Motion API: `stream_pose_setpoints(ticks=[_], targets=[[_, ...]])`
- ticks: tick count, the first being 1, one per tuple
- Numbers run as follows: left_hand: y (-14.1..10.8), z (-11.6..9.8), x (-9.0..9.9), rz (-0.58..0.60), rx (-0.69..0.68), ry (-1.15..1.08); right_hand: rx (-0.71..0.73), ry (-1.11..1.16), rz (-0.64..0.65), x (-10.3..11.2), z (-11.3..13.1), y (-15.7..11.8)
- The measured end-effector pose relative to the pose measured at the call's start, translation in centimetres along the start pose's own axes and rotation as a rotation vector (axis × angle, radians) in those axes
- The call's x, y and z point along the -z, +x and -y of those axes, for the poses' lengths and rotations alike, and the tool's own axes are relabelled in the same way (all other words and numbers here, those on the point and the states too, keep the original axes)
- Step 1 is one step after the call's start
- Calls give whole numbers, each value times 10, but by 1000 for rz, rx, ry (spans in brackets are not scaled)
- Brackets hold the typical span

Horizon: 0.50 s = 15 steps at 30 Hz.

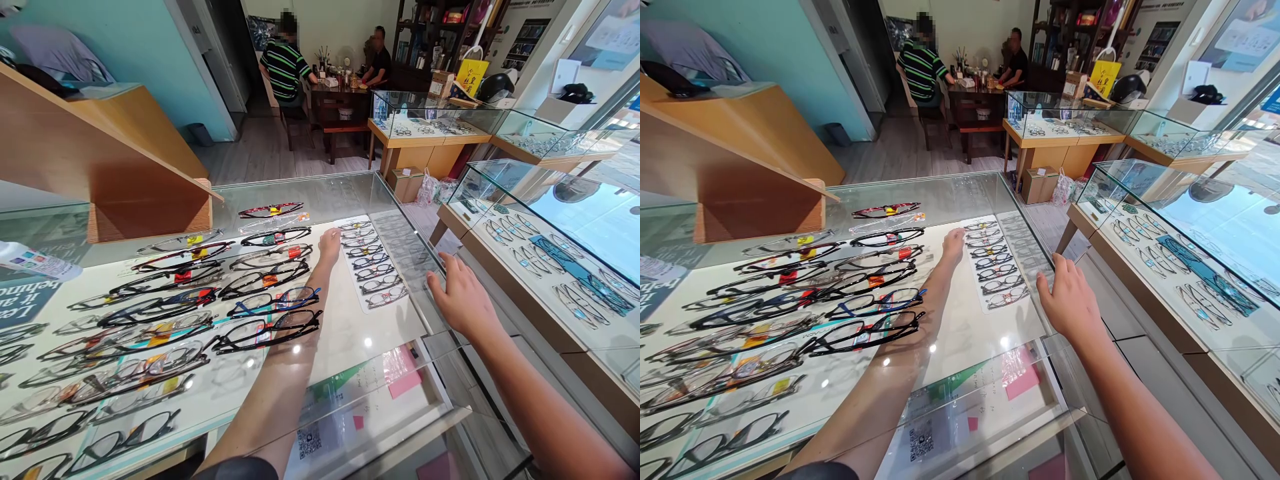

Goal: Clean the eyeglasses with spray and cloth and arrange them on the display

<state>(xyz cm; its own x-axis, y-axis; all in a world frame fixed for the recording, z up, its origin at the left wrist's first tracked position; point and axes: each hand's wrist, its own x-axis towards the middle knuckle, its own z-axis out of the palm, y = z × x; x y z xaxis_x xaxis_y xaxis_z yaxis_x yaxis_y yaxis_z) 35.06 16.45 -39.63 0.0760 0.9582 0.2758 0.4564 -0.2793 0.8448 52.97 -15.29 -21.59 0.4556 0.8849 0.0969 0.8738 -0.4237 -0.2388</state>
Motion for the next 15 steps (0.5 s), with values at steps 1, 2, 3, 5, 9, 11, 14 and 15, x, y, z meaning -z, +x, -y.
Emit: stream_pose_setpoints(ticks=[1, 2, 3, 5, 9, 11, 14, 15], targets=[[-3, -2, 2, -22, 35, -6, 3, -4, -4, 0, -1, 0], [-7, -3, 4, -44, 75, -10, 9, -8, -10, -1, -2, 1], [-13, -5, 6, -66, 113, -12, 18, -10, -18, -1, -3, 1], [-29, -12, 13, -94, 156, -17, 32, -13, -41, -3, -5, 1], [-88, -35, 36, -34, 108, -24, 74, -29, -120, -9, -11, 2], [-130, -52, 51, 58, 55, -7, 104, -37, -170, -11, -16, 3], [-196, -75, 79, 265, -25, 24, 154, -48, -270, -12, -24, 4], [-216, -82, 92, 347, -50, 31, 173, -52, -311, -11, -26, 3]])
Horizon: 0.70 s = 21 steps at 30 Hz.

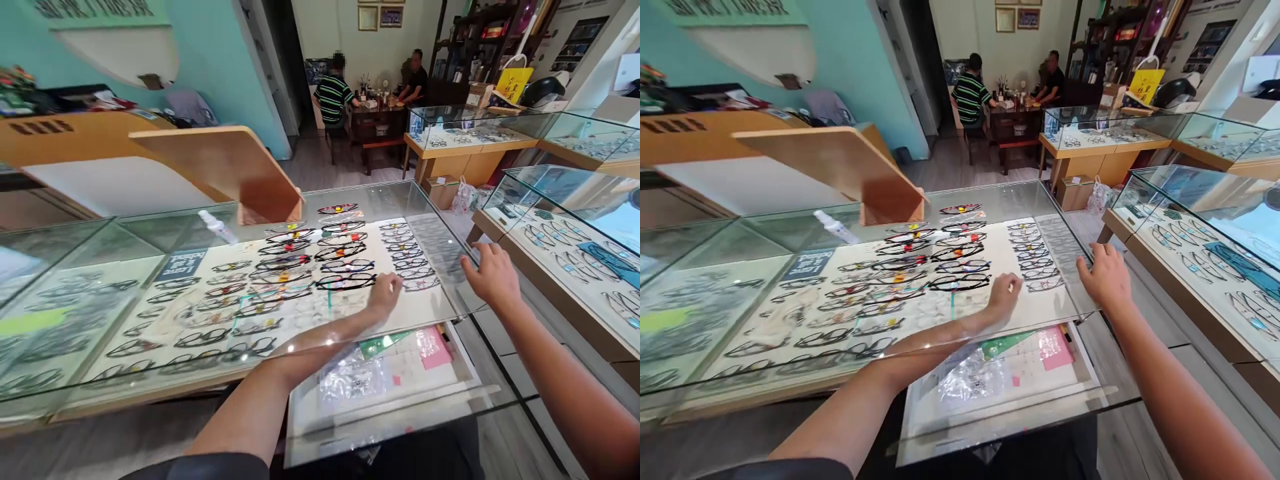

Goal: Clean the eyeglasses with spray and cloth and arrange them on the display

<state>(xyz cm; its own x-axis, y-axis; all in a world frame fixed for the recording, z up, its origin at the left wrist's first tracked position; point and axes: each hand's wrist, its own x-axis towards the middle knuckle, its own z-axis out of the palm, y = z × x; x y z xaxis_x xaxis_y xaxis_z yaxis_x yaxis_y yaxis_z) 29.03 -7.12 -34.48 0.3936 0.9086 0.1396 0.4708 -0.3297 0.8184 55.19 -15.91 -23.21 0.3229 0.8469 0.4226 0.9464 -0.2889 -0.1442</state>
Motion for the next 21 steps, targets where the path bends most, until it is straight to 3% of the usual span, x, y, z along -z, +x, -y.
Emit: stream_pose_setpoints(ticks=[2, 4, 5, 7, 8, 9, 11, 14, 16, 18, 21], targets=[[-43, -13, 19, 159, -35, 19, 47, -9, -86, 8, 2, -2], [-82, -26, 51, 327, -46, 25, 118, 4, -137, 22, 17, -6], [-101, -32, 71, 428, -49, 20, 173, 28, -135, 31, 31, -8], [-136, -47, 116, 763, 16, -4, 323, 108, -70, 48, 72, -14], [-153, -55, 140, 869, 27, 10, 418, 157, -7, 55, 97, -16], [-168, -63, 163, 890, 23, 40, 508, 201, 54, 60, 124, -18], [-196, -74, 206, 781, 20, 73, 646, 240, 157, 64, 177, -20], [-230, -71, 265, 373, -4, 163, 698, 165, 327, 58, 235, -13], [-250, -52, 301, 78, 22, 216, 667, 96, 429, 51, 254, -5], [-267, -23, 332, -127, 60, 259, 645, 53, 490, 48, 261, 4], [-282, 25, 359, -421, -18, 415, 678, 38, 544, 49, 262, 16]])
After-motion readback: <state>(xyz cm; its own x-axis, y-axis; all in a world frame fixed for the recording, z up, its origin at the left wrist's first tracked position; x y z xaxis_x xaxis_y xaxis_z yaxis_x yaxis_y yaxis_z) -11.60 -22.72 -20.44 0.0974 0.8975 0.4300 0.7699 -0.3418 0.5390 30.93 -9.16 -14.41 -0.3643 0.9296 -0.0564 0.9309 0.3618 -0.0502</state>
